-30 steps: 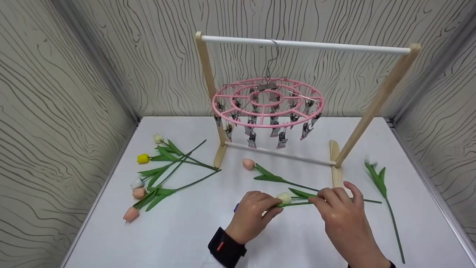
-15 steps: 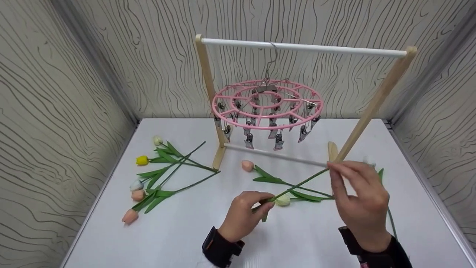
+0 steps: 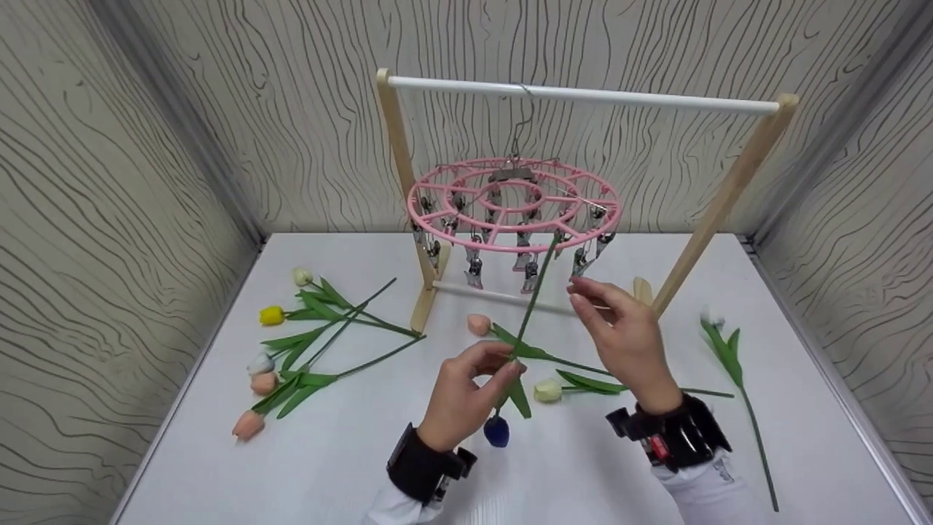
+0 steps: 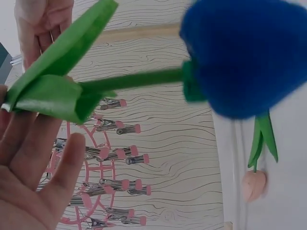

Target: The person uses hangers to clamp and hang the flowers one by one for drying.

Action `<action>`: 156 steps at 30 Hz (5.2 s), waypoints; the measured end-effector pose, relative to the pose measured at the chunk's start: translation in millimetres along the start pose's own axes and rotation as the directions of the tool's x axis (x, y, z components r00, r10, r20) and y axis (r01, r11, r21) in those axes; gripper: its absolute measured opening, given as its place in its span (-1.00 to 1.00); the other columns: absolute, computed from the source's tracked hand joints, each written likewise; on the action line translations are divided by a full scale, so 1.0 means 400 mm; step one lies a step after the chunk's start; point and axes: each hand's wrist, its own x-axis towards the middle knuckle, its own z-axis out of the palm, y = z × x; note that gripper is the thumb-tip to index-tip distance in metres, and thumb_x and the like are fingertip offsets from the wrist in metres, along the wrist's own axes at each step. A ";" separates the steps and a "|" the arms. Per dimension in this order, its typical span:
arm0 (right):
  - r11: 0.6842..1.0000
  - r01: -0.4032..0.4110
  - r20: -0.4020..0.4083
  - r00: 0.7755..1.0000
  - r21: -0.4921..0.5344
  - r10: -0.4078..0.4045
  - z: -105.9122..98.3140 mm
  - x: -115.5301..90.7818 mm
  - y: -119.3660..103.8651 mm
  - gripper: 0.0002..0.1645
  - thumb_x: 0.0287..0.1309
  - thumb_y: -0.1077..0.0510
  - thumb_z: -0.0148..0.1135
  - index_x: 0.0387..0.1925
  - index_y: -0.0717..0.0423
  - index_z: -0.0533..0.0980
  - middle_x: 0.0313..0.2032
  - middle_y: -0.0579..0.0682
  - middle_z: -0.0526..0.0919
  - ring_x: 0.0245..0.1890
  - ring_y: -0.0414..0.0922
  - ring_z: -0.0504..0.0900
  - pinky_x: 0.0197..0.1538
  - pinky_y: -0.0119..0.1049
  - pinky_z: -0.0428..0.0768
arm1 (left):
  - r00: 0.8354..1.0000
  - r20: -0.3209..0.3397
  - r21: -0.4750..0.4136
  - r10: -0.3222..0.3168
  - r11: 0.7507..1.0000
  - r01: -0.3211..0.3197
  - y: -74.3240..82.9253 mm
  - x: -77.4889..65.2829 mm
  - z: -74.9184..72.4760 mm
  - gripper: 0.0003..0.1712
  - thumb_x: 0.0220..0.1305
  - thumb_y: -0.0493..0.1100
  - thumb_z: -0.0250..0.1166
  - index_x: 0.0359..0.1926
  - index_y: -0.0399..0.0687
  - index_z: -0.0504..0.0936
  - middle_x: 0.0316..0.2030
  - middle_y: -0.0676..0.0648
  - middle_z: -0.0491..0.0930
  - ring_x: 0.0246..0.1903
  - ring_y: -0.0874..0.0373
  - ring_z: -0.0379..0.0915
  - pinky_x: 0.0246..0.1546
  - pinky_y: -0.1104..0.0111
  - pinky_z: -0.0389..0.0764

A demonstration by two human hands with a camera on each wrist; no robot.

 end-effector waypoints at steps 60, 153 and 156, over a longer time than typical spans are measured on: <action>0.791 -0.173 -0.119 0.948 0.587 0.296 0.131 0.008 -0.077 -0.72 0.05 0.26 0.24 -0.22 0.43 0.55 -0.31 0.28 0.58 -0.35 0.09 0.65 -0.24 -0.17 0.60 | 0.960 -0.273 -0.058 -0.065 0.997 0.051 0.060 0.111 -0.032 -0.84 0.06 -0.31 0.33 -0.30 -0.31 0.66 -0.37 -0.08 0.66 -0.39 0.19 0.59 -0.37 0.38 0.60; 0.855 -0.249 -0.091 0.968 -0.455 0.234 -0.168 -0.299 0.174 -0.65 0.13 0.10 0.26 -0.09 0.21 0.54 -0.12 0.17 0.55 -0.05 0.14 0.48 -0.13 0.12 0.45 | 0.980 -0.094 0.541 -0.174 0.818 0.197 -0.056 -0.125 -0.116 -0.37 0.26 0.20 0.07 0.22 -0.05 0.38 0.10 -0.08 0.44 0.15 0.07 0.29 0.11 0.16 0.35; 0.849 -0.252 -0.083 0.967 -0.464 0.242 -0.179 -0.299 0.180 -0.64 0.13 0.08 0.25 -0.09 0.22 0.53 -0.11 0.19 0.54 -0.03 0.17 0.46 -0.09 0.13 0.41 | 0.980 -0.079 0.559 -0.182 0.806 0.194 -0.061 -0.121 -0.112 -0.37 0.26 0.21 0.07 0.23 -0.05 0.38 0.11 -0.12 0.43 0.16 0.03 0.28 0.11 0.14 0.35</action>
